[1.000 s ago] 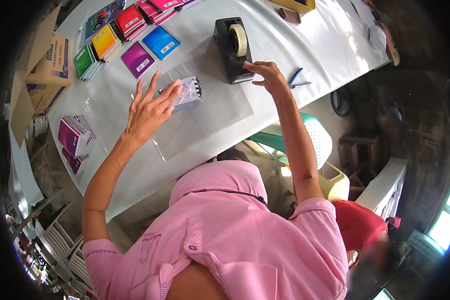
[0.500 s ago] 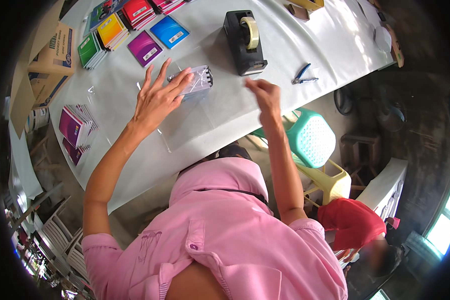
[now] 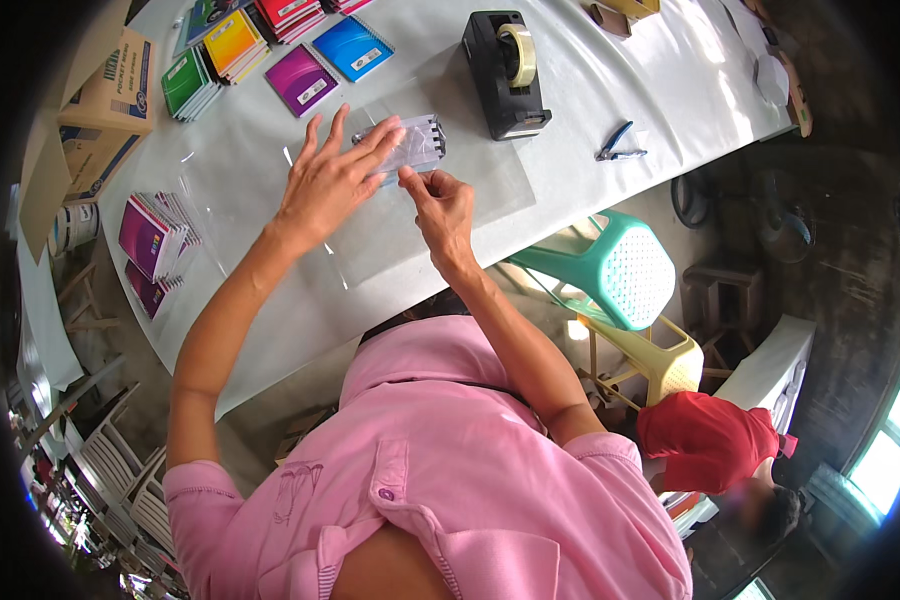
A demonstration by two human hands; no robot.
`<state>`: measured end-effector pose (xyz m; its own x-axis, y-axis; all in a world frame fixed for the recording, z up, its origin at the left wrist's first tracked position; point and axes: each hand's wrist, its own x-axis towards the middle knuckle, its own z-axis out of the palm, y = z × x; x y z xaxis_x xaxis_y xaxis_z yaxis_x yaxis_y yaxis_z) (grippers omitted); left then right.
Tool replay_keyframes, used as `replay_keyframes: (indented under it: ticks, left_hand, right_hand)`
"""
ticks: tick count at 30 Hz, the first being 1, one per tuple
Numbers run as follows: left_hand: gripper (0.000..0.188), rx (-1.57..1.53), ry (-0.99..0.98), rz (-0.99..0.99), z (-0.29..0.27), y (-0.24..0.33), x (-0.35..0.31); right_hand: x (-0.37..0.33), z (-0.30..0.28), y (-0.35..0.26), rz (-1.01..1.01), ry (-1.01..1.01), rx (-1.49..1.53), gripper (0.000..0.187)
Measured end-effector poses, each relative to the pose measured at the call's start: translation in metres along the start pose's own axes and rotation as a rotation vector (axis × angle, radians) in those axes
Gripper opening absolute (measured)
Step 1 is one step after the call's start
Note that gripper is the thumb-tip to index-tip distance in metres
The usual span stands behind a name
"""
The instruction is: The person places stacks of colorful spiral-bound notebooks into clear plastic sleeves on a white table. They smooth the sleeves and seal them with tape from a dispenser, repeating the process for multiple stacks.
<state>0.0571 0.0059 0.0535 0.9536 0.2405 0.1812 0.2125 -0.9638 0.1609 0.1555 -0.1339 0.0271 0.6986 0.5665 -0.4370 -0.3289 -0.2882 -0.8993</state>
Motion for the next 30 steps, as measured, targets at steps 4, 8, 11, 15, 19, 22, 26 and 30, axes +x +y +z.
replay_keyframes:
  ticks: [4, 8, 11, 15, 19, 22, 26, 30]
  left_hand:
    - [0.054, -0.481, -0.096, -0.191, 0.015, -0.009, 0.025]
    - [0.057, -0.688, -0.256, -0.198, 0.023, -0.030, 0.040]
    - [0.060, -0.844, -0.272, -0.235, 0.021, -0.020, 0.028]
    - [0.069, -1.496, -0.154, -0.458, 0.000, -0.001, 0.008]
    - [0.069, -1.635, 0.106, -0.734, -0.011, 0.011, -0.015]
    - [0.068, -1.371, 0.491, -0.869, -0.021, 0.000, -0.057]
    - [0.060, -0.625, 0.948, -1.066, -0.057, -0.049, -0.143]
    - [0.063, -0.494, 1.229, -1.239, -0.085, -0.126, -0.258]
  right_hand:
    - [0.007, -0.006, 0.013, -0.072, -0.048, -0.193, 0.036]
    - [0.031, -0.017, 0.014, 0.029, -0.251, -0.582, 0.043]
    - [0.057, -0.056, 0.034, 0.139, -0.430, -0.368, 0.052]
    - [0.083, -0.079, 0.000, 0.456, -0.665, 0.182, 0.085]
    - [0.102, -0.065, -0.020, 0.585, -0.806, -0.119, 0.070]
    - [0.100, -0.043, -0.039, 0.472, -0.806, -0.304, 0.049]
    - [0.072, 0.039, -0.078, 0.273, -0.936, -0.026, 0.060]
    - [0.037, 0.180, -0.089, 0.077, -1.095, -0.073, 0.069]
